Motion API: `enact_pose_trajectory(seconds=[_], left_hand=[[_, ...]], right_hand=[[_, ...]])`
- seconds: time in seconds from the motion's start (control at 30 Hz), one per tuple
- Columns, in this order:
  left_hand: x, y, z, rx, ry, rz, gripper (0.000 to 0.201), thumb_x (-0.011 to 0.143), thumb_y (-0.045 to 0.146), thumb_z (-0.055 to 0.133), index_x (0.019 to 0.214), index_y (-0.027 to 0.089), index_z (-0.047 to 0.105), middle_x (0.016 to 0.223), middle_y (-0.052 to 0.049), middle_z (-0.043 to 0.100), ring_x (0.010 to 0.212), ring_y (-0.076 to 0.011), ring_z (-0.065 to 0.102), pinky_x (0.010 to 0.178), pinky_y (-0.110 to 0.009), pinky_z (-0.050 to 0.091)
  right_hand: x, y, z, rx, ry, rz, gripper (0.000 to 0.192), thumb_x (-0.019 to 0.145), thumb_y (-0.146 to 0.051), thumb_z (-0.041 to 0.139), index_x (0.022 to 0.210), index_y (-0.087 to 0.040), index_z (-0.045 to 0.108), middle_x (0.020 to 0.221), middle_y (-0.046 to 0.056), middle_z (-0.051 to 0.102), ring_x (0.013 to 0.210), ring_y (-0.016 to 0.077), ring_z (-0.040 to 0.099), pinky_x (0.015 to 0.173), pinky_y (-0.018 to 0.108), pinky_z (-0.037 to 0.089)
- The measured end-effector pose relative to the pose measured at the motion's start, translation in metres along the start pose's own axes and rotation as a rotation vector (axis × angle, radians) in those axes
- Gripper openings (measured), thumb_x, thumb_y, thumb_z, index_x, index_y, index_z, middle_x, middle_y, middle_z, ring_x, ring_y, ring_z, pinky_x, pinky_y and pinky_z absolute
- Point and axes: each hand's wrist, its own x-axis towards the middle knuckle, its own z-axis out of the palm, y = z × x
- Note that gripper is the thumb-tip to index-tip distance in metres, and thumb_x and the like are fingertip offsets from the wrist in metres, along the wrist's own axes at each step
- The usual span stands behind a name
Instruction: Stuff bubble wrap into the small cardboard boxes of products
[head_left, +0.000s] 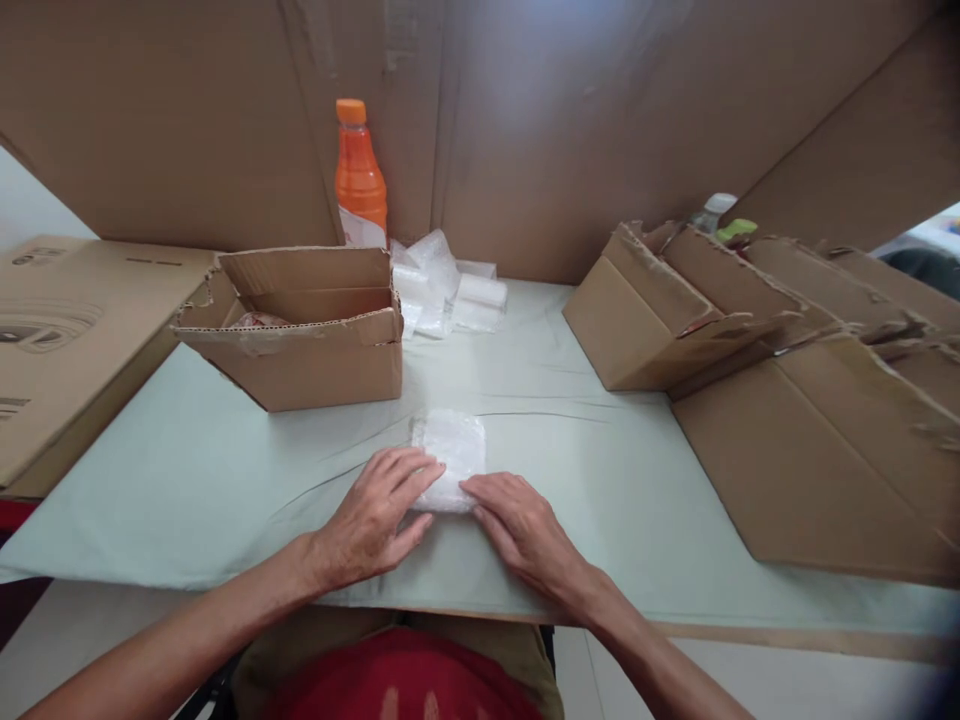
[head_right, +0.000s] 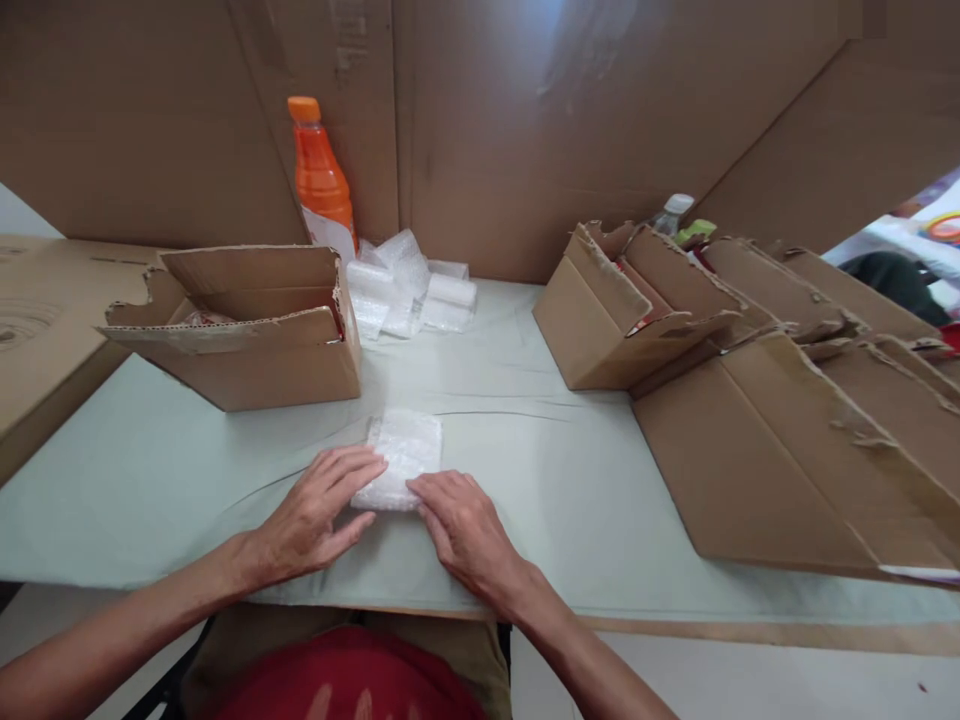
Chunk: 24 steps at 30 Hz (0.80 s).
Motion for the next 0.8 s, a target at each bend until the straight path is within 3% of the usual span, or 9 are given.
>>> enact_pose_trajectory(seconds=[0.13, 0.2, 0.33, 0.47, 0.6, 0.7, 0.8], left_hand=[[-0.007, 0.008, -0.005, -0.146, -0.122, -0.157, 0.051, 0.089, 0.012, 0.052, 0.139, 0.02, 0.051, 0.103, -0.006, 0.074, 0.088, -0.0197, 0.067, 0.081, -0.034, 0.055], [-0.007, 0.008, -0.002, -0.132, -0.132, -0.242, 0.047, 0.089, 0.017, 0.055, 0.137, 0.017, 0.053, 0.102, -0.007, 0.074, 0.084, -0.0197, 0.067, 0.078, -0.034, 0.056], [-0.002, 0.001, 0.006, 0.121, -0.128, -0.286, 0.039, 0.091, 0.022, 0.054, 0.128, 0.013, 0.06, 0.102, -0.012, 0.071, 0.092, -0.0286, 0.064, 0.085, -0.047, 0.054], [-0.003, -0.006, 0.01, 0.149, -0.089, -0.281, 0.042, 0.089, 0.021, 0.054, 0.131, 0.013, 0.058, 0.125, -0.017, 0.064, 0.115, -0.0336, 0.057, 0.098, -0.053, 0.05], [-0.007, -0.009, 0.008, -0.031, -0.094, -0.246, 0.067, 0.08, 0.016, 0.056, 0.146, 0.013, 0.043, 0.143, -0.018, 0.055, 0.138, -0.0345, 0.044, 0.113, -0.056, 0.041], [-0.008, -0.005, 0.005, -0.216, -0.181, -0.278, 0.08, 0.072, 0.01, 0.053, 0.15, 0.015, 0.037, 0.133, -0.014, 0.062, 0.123, -0.0285, 0.058, 0.105, -0.047, 0.05], [-0.007, 0.002, 0.004, -0.295, -0.186, -0.284, 0.074, 0.073, 0.007, 0.05, 0.145, 0.018, 0.043, 0.124, -0.01, 0.068, 0.106, -0.0232, 0.065, 0.096, -0.041, 0.055]], right_hand=[[-0.005, -0.014, -0.017, 0.356, -0.202, 0.257, 0.03, 0.101, -0.029, 0.05, 0.124, -0.024, 0.068, 0.119, 0.005, 0.075, 0.106, 0.0209, 0.071, 0.089, 0.033, 0.058], [-0.004, -0.014, -0.016, 0.365, -0.197, 0.312, 0.029, 0.1, -0.031, 0.05, 0.12, -0.022, 0.069, 0.116, 0.006, 0.075, 0.103, 0.0218, 0.072, 0.087, 0.034, 0.058], [0.003, -0.003, -0.005, -0.005, 0.009, 0.247, 0.032, 0.1, -0.036, 0.049, 0.118, -0.018, 0.069, 0.118, 0.013, 0.073, 0.109, 0.0288, 0.067, 0.097, 0.048, 0.052], [0.012, 0.004, 0.003, -0.179, -0.052, 0.157, 0.043, 0.094, -0.046, 0.061, 0.124, -0.015, 0.064, 0.138, 0.02, 0.061, 0.126, 0.0361, 0.058, 0.101, 0.055, 0.047], [0.008, 0.001, 0.013, -0.068, -0.073, 0.07, 0.026, 0.089, -0.033, 0.065, 0.109, -0.017, 0.062, 0.142, 0.02, 0.058, 0.132, 0.034, 0.054, 0.105, 0.053, 0.046], [-0.001, -0.004, 0.014, 0.107, -0.055, 0.073, 0.023, 0.088, -0.021, 0.057, 0.111, -0.021, 0.059, 0.138, 0.014, 0.062, 0.126, 0.026, 0.06, 0.102, 0.043, 0.05], [-0.006, -0.006, 0.006, 0.238, -0.022, 0.204, 0.042, 0.088, -0.026, 0.061, 0.13, -0.023, 0.054, 0.134, 0.011, 0.065, 0.119, 0.0223, 0.064, 0.098, 0.035, 0.053]])
